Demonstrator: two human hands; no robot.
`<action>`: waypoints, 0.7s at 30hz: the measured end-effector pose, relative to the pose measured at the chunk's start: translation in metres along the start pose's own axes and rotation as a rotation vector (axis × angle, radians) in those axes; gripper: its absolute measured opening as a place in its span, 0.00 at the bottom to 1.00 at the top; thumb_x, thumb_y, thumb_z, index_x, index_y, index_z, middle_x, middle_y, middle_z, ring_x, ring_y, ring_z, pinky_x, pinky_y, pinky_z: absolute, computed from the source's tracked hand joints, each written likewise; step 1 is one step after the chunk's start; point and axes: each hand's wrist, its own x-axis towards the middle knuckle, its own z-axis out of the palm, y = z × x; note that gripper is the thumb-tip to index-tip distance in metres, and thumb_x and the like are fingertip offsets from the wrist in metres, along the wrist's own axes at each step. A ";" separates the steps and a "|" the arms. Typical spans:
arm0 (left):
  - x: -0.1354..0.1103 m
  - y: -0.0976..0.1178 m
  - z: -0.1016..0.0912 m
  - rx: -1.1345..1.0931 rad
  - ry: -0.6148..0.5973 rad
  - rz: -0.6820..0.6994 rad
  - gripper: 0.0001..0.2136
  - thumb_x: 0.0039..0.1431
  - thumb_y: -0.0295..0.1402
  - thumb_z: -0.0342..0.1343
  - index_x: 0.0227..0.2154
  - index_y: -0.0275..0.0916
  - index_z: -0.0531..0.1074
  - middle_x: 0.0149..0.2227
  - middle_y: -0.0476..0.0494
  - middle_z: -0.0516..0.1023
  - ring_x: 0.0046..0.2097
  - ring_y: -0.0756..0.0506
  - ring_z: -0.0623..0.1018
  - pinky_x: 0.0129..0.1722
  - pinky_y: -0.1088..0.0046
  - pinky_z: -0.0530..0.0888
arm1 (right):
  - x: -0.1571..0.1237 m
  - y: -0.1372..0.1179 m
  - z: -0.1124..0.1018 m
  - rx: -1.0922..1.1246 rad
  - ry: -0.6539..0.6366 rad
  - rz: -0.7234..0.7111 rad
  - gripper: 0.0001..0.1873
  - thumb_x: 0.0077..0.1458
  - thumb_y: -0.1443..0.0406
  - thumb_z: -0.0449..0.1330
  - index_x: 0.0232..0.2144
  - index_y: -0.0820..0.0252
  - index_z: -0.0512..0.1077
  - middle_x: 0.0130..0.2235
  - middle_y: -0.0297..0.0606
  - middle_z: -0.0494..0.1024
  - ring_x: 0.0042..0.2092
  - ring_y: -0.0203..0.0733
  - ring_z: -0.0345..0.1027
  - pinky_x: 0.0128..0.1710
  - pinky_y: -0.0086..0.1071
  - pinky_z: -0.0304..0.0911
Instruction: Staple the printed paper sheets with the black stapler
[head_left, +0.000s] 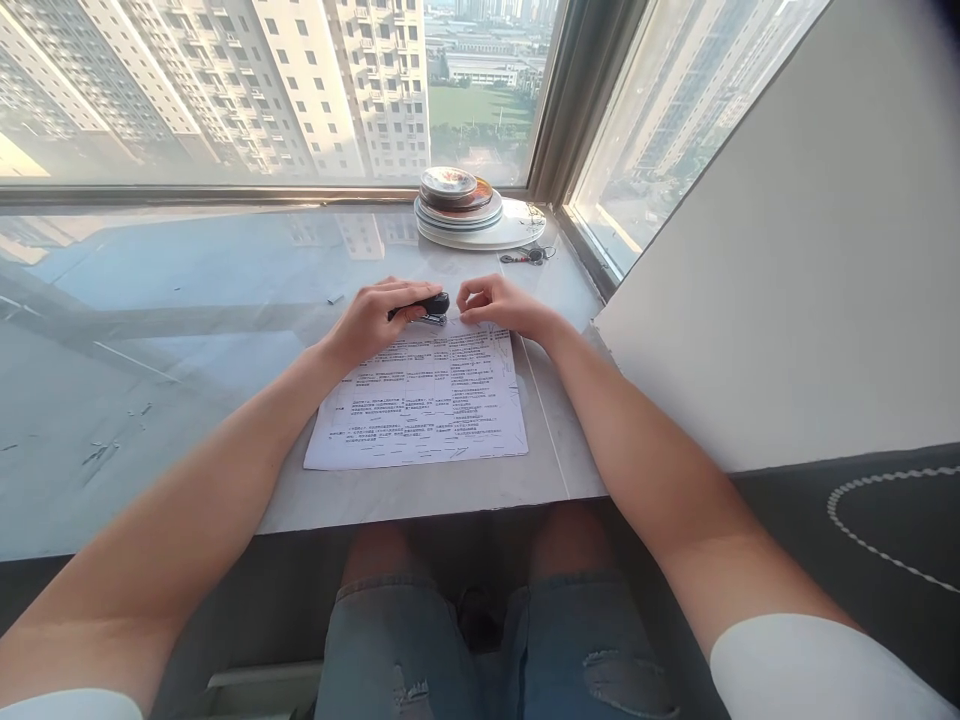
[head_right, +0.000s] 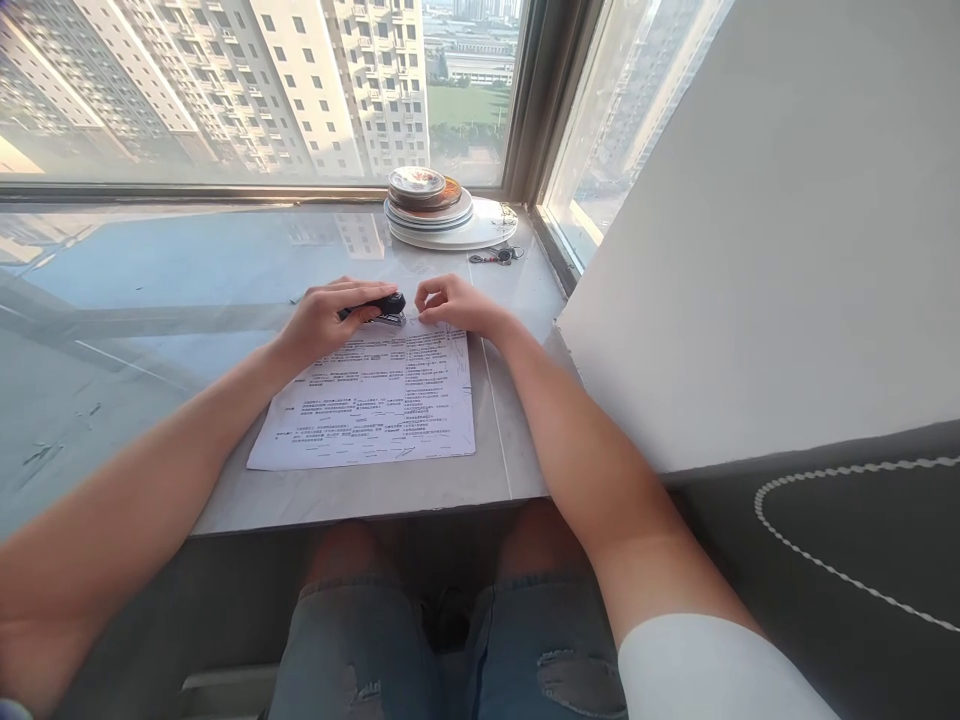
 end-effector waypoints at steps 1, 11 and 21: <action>0.000 0.000 0.000 -0.003 0.003 0.000 0.14 0.74 0.43 0.58 0.56 0.55 0.83 0.56 0.47 0.86 0.58 0.38 0.84 0.62 0.51 0.79 | 0.000 0.000 0.000 -0.002 -0.005 -0.003 0.10 0.51 0.62 0.69 0.33 0.59 0.73 0.27 0.32 0.73 0.31 0.35 0.58 0.33 0.33 0.53; 0.001 -0.001 0.001 0.004 -0.021 -0.004 0.15 0.74 0.46 0.57 0.56 0.56 0.83 0.55 0.47 0.86 0.59 0.37 0.83 0.63 0.48 0.79 | 0.001 0.001 0.001 0.003 -0.026 -0.002 0.11 0.52 0.61 0.70 0.33 0.58 0.72 0.28 0.32 0.73 0.31 0.35 0.58 0.32 0.33 0.54; 0.002 0.000 0.002 0.009 -0.039 -0.014 0.14 0.74 0.47 0.56 0.54 0.55 0.84 0.54 0.46 0.86 0.60 0.36 0.83 0.63 0.47 0.79 | 0.000 -0.001 0.001 -0.002 -0.038 -0.014 0.09 0.52 0.63 0.69 0.32 0.59 0.72 0.26 0.31 0.72 0.30 0.35 0.58 0.33 0.33 0.53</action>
